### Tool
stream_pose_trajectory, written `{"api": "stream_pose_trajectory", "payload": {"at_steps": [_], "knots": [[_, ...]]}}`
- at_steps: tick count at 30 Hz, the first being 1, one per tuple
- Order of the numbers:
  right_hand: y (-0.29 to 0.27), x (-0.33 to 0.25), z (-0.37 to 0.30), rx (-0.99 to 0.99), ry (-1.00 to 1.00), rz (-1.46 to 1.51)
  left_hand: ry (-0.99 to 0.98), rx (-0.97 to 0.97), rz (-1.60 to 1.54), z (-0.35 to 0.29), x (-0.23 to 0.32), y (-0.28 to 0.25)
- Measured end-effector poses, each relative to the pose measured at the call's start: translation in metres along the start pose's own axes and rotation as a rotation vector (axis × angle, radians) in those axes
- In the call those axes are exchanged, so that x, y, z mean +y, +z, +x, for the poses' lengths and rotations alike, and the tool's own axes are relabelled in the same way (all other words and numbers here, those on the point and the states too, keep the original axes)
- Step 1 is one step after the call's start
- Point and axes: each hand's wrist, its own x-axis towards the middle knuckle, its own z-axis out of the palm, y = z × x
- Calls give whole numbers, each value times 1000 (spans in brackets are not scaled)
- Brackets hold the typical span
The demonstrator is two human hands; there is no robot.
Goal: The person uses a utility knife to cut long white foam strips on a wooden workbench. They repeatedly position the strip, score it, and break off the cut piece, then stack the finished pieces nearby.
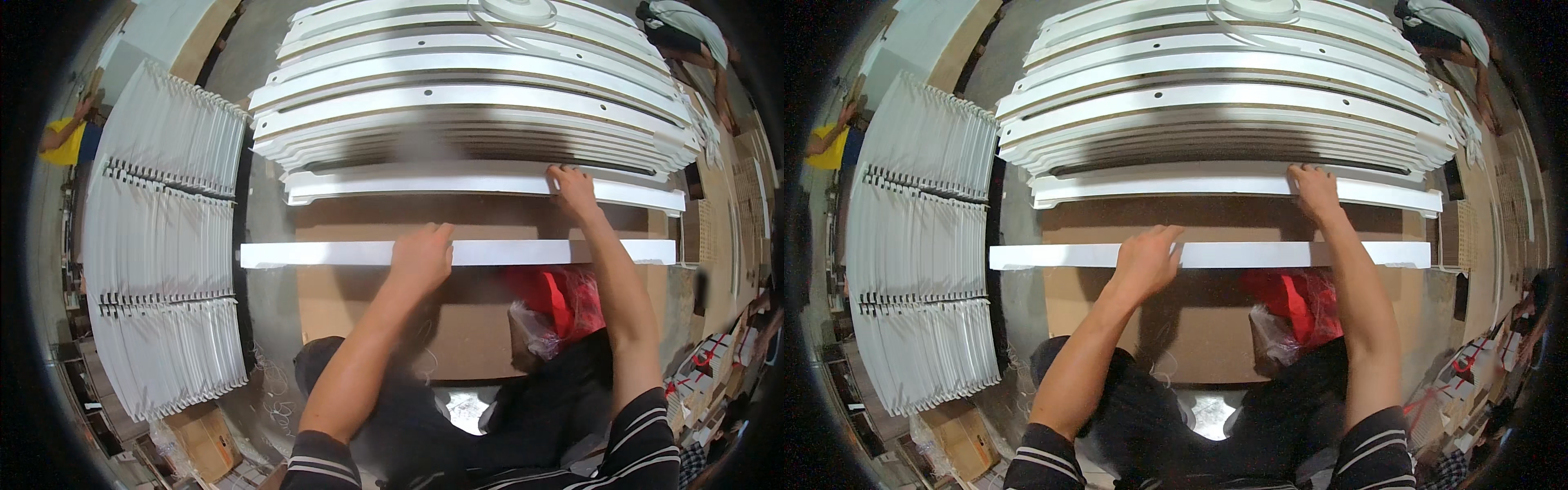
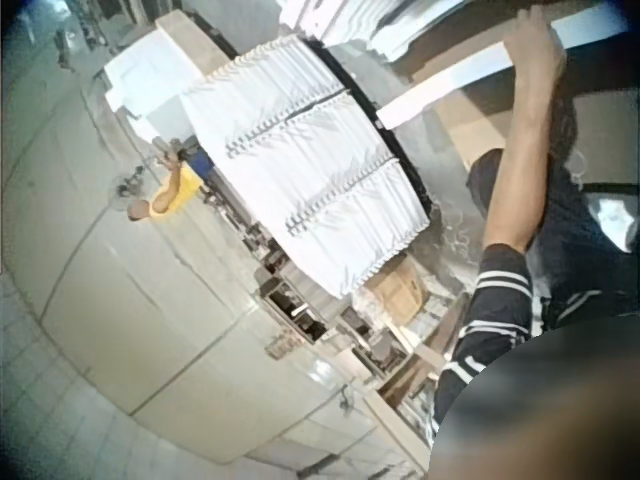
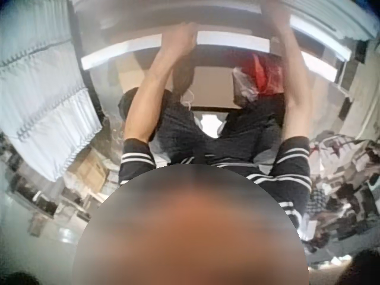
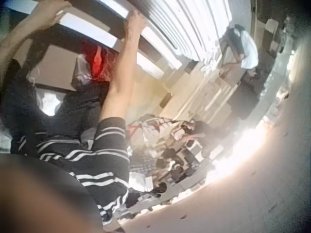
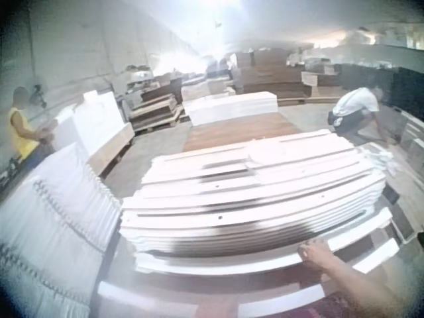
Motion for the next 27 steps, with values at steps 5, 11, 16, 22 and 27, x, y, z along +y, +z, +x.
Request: {"api": "stream_pose_trajectory", "payload": {"at_steps": [5, 11, 16, 22, 27], "knots": [[3, 12, -6, 30, -33, 10, -27, -69, 30, 1, 9, -1], [14, -21, 9, 238, -125, -3, -42, -81, 35, 7, 4, 1], [12, -44, 11, 369, -204, 170, -66, 51, -121, 14, -16, 5], [-46, -79, -21, 474, -153, 110, -84, 200, -121, 28, 2, -12], [-78, -96, -53, 617, -112, 139, -191, 301, -242, 38, 9, -25]]}}
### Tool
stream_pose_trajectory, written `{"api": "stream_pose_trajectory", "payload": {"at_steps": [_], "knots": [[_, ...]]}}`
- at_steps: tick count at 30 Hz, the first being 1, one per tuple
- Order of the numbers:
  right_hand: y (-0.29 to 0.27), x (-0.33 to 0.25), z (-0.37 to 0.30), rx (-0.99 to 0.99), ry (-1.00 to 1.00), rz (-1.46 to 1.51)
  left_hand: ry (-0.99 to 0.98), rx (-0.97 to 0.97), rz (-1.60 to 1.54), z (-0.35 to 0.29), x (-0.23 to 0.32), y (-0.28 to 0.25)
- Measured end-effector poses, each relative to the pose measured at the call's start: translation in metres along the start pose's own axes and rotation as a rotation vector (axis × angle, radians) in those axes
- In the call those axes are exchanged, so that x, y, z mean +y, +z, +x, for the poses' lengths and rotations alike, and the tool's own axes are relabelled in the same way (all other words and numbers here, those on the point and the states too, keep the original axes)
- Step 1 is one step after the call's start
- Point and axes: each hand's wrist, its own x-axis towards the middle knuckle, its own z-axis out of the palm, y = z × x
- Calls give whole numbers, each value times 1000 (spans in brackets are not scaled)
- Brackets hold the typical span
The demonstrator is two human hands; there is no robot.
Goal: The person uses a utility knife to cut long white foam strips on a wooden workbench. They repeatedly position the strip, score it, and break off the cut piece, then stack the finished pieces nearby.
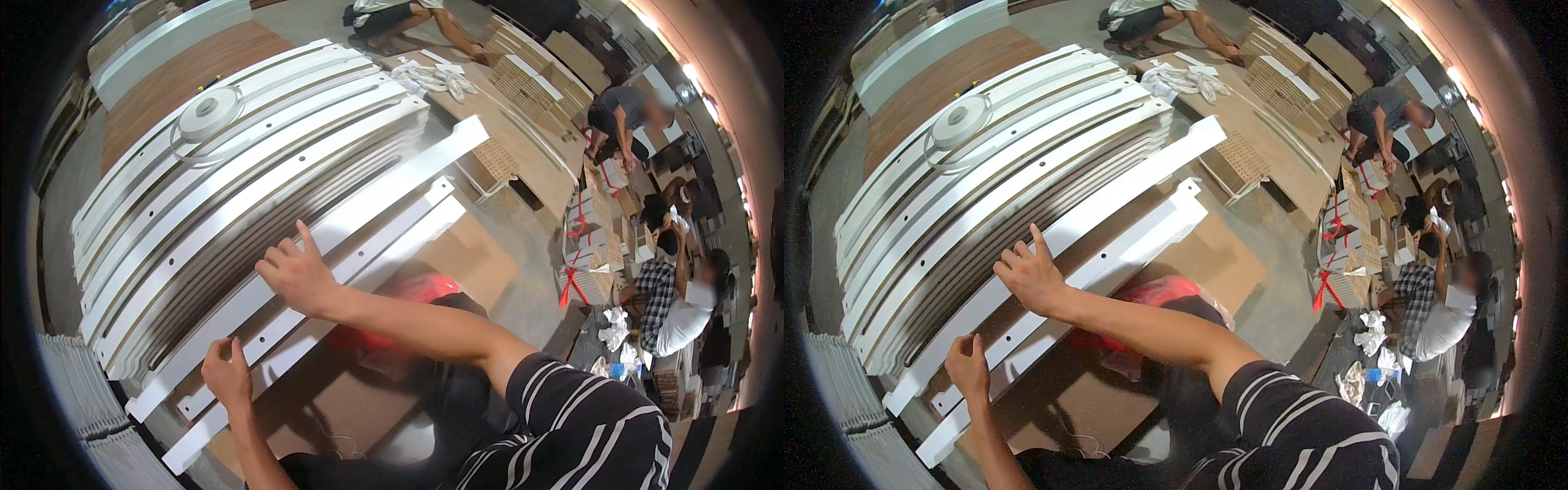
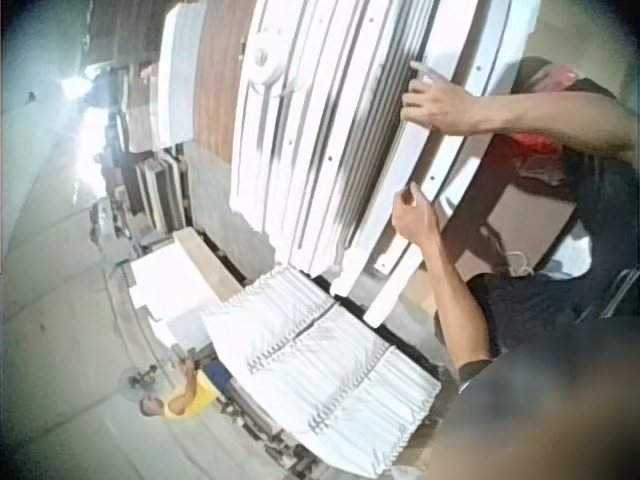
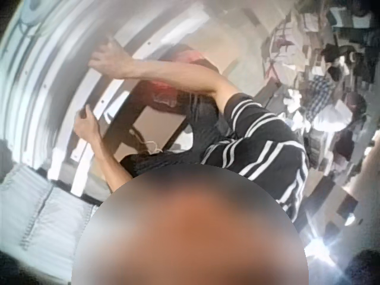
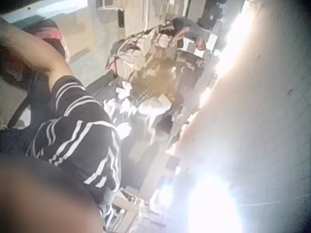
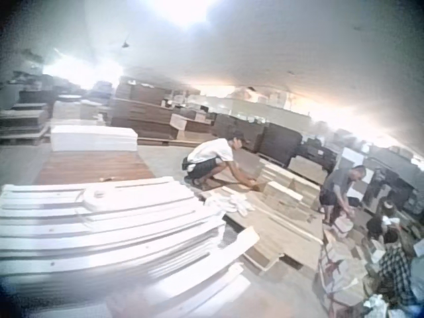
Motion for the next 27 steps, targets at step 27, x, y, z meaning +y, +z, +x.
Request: {"api": "stream_pose_trajectory", "payload": {"at_steps": [27], "knots": [[-11, 3, -35, -239, -20, 125, 297, 189, 599, -10, 2, -3]]}}
